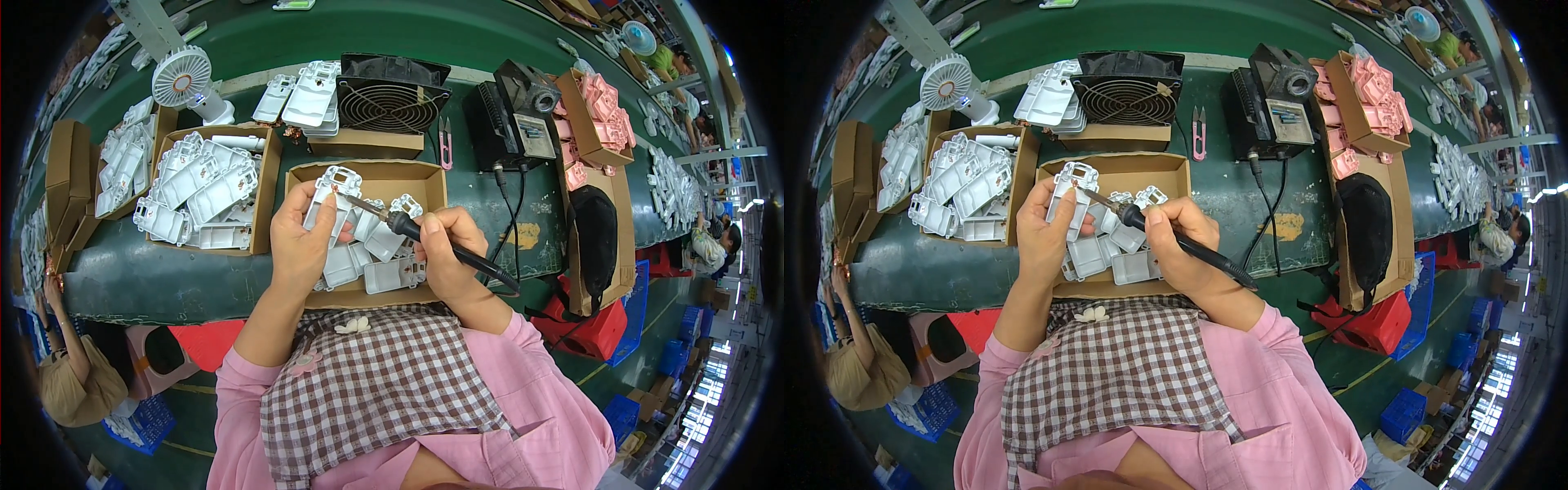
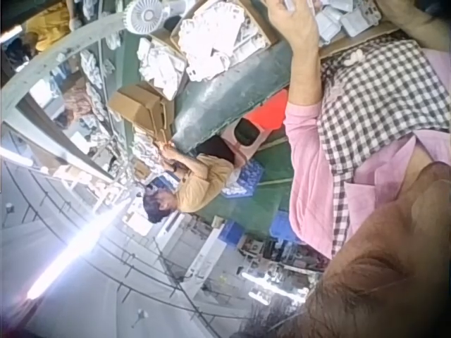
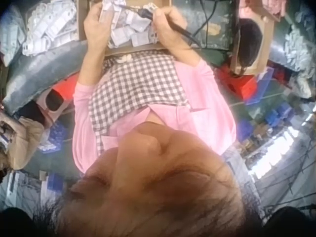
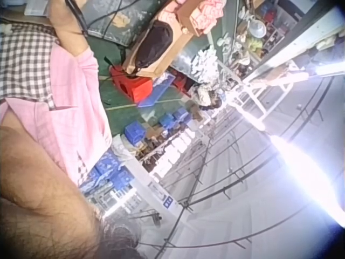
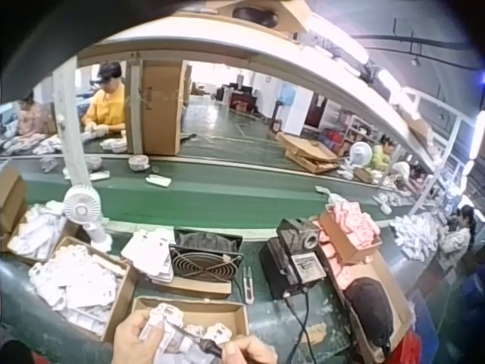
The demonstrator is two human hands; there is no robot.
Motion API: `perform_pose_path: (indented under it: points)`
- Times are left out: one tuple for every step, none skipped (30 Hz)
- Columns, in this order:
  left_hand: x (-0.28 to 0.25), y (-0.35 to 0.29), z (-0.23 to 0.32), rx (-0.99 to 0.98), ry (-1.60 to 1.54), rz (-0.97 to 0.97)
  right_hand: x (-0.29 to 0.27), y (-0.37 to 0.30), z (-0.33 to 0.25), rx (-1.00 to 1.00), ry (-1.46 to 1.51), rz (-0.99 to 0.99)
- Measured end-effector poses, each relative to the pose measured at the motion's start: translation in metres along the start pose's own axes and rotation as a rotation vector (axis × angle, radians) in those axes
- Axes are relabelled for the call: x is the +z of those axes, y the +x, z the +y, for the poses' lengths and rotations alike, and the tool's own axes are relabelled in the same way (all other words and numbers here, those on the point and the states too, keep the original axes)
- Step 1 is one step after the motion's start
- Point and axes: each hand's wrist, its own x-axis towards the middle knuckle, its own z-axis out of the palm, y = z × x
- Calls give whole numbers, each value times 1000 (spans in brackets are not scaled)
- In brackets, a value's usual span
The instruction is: The person sorts white plastic fan housings by hand between cardboard boxes, then uses a soldering iron to apply solder to a specific point on one of the components.
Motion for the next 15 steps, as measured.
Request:
perform_pose_path:
  points:
    - [0, 0, 0, 1, 1, -4, 0, 0, 0, 0, 2, -4]
    - [0, 0, 0, 1, 2, -7, 0, 0, 0, 1, 3, -5]
    - [0, 0, -1, 1, 3, -6, 0, -1, 0, 2, 23, 6]
    - [0, 0, -1, 0, -3, -5, 0, -1, 0, 4, 43, 17]
    - [0, 1, -2, -2, -10, -4, 0, -2, 0, 4, 43, 17]
    - [0, 1, -2, -1, -10, -5, 0, -2, 0, 8, 64, 32]
    - [-1, 1, -2, -4, -37, -10, 0, -2, 0, 13, 84, 47]
    - [-1, 2, -3, -8, -64, -15, -1, -2, 0, 13, 85, 48]
    - [-1, 2, -2, -8, -64, -15, -1, -1, 0, 1, 84, 40]
    - [-1, 3, -1, -17, -65, -23, -1, 0, 1, -11, 84, 32]
    - [-1, 3, 0, -27, -67, -31, -1, 0, 0, -11, 84, 32]
    - [-1, 3, 0, -27, -66, -32, -1, 0, 0, -13, 86, 24]
    - [-2, 3, 0, -24, -56, -37, -1, 0, -1, -15, 87, 15]
    - [-2, 3, -1, -21, -47, -42, -1, 0, 0, -15, 87, 16]
    - [-1, 2, 0, -21, -46, -43, -2, 0, 0, -7, 79, 9]
